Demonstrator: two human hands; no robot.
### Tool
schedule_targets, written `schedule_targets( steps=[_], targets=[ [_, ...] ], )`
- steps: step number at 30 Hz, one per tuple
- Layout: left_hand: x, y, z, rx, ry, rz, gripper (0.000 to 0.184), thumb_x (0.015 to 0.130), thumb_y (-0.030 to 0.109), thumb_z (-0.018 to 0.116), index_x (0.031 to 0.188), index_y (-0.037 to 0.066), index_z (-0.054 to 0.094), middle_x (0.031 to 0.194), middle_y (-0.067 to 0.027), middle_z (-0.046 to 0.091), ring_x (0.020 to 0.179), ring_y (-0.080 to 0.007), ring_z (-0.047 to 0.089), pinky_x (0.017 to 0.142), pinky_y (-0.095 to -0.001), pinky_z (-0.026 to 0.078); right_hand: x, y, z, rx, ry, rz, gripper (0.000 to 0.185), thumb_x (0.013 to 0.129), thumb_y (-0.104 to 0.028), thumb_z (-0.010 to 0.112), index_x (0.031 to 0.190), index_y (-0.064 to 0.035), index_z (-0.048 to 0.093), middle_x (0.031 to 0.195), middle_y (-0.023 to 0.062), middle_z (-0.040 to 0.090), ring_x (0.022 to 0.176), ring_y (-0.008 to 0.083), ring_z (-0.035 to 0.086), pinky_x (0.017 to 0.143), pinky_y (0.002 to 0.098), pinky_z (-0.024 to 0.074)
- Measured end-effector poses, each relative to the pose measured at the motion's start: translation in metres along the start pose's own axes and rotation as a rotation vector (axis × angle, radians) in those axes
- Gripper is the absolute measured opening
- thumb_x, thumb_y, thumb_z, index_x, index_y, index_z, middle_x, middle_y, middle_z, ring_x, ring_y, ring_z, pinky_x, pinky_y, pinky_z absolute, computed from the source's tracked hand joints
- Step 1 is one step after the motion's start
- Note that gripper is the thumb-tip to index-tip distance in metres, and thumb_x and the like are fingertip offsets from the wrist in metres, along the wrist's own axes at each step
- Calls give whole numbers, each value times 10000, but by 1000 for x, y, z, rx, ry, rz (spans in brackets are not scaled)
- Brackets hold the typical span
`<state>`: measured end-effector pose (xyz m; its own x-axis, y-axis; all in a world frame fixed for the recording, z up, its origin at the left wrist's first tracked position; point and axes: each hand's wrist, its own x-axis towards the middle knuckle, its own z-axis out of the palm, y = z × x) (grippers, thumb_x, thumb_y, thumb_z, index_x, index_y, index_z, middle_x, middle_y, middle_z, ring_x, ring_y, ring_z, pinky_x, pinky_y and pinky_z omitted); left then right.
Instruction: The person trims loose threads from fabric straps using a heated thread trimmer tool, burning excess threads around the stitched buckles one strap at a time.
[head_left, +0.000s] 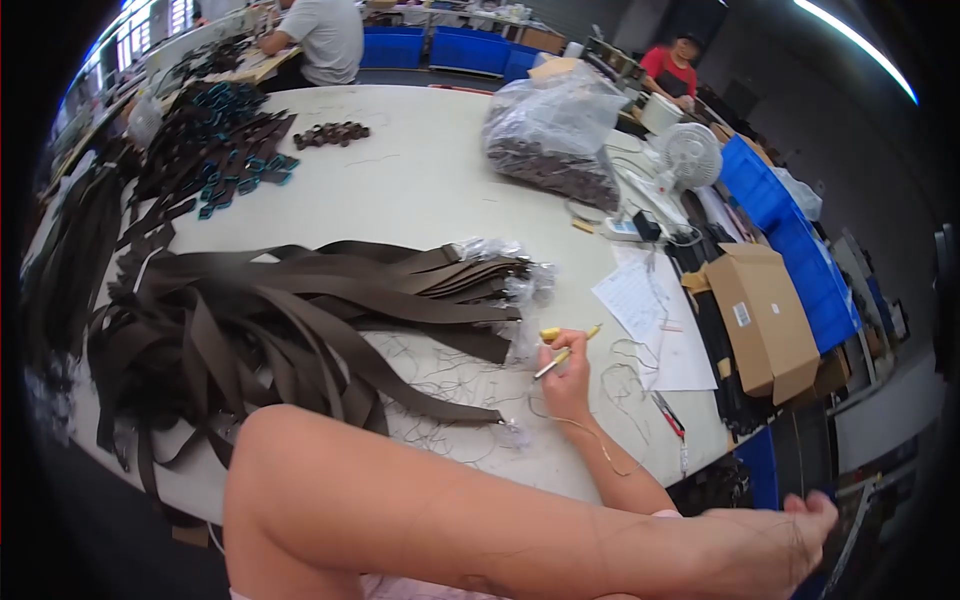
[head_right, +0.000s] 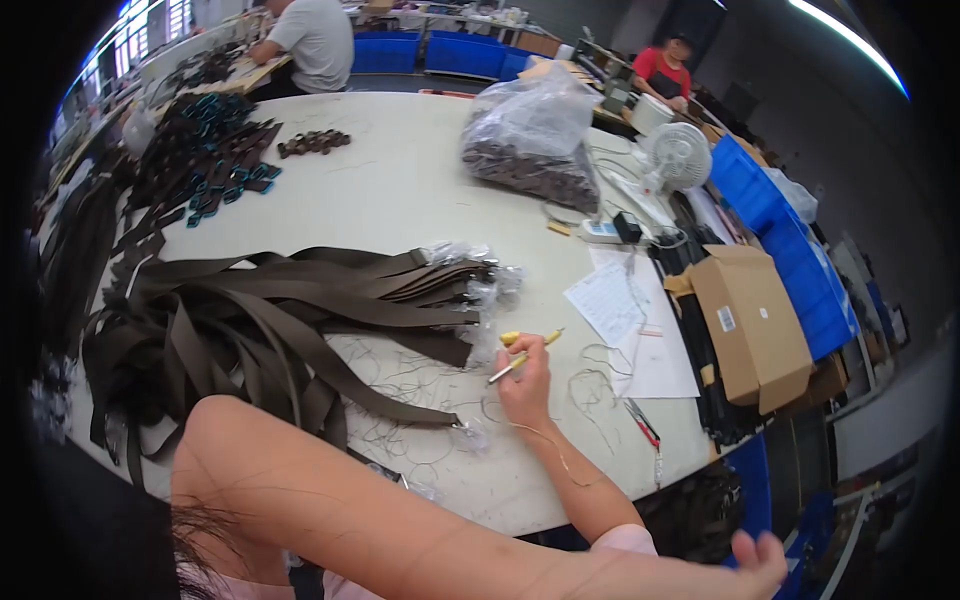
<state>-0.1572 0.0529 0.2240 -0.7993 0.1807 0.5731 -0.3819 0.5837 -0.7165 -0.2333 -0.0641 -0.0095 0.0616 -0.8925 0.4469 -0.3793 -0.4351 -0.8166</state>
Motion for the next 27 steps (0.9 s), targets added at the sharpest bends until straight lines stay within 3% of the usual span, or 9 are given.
schedule_targets(
  steps=[11,16,19,22,27],
  targets=[
    [-61,30,-38,-488,-279,-270,384,969,274,557,1203,-13,660,1208,-162,679,1065,-297,665,1018,-482,491,-8,8,-1,-68,21,27,243,913,-98,717,1058,-71,525,1084,128,651,1008,347,590,894,439,482],
    [-75,46,-37,-529,-356,-364,373,954,261,581,1199,-9,661,1195,-161,681,1059,-294,669,1011,-469,494,-5,8,-1,-166,-18,13,251,929,-89,702,1067,-79,493,1125,143,636,1038,324,618,935,403,491],
    [-76,57,-36,-538,-382,-403,367,946,254,595,1196,-6,661,1188,-160,682,1055,-292,672,1007,-461,495,-4,4,0,-107,15,-18,254,914,-101,715,1071,-81,517,1070,124,649,1014,358,577,880,446,482],
    [-83,52,-37,-540,-393,-434,362,937,246,610,1193,-4,661,1180,-160,682,1051,-291,674,1002,-453,497,-4,6,-2,-170,-50,14,250,933,-105,705,1070,-87,496,1128,153,632,1038,334,611,938,415,483],
    [-91,37,-47,-560,-389,-420,355,922,233,633,1189,1,662,1167,-159,684,1045,-288,679,995,-440,500,-6,7,11,-101,102,30,261,907,-106,721,1062,-77,514,1059,126,636,983,350,572,858,451,481]
  ],
)
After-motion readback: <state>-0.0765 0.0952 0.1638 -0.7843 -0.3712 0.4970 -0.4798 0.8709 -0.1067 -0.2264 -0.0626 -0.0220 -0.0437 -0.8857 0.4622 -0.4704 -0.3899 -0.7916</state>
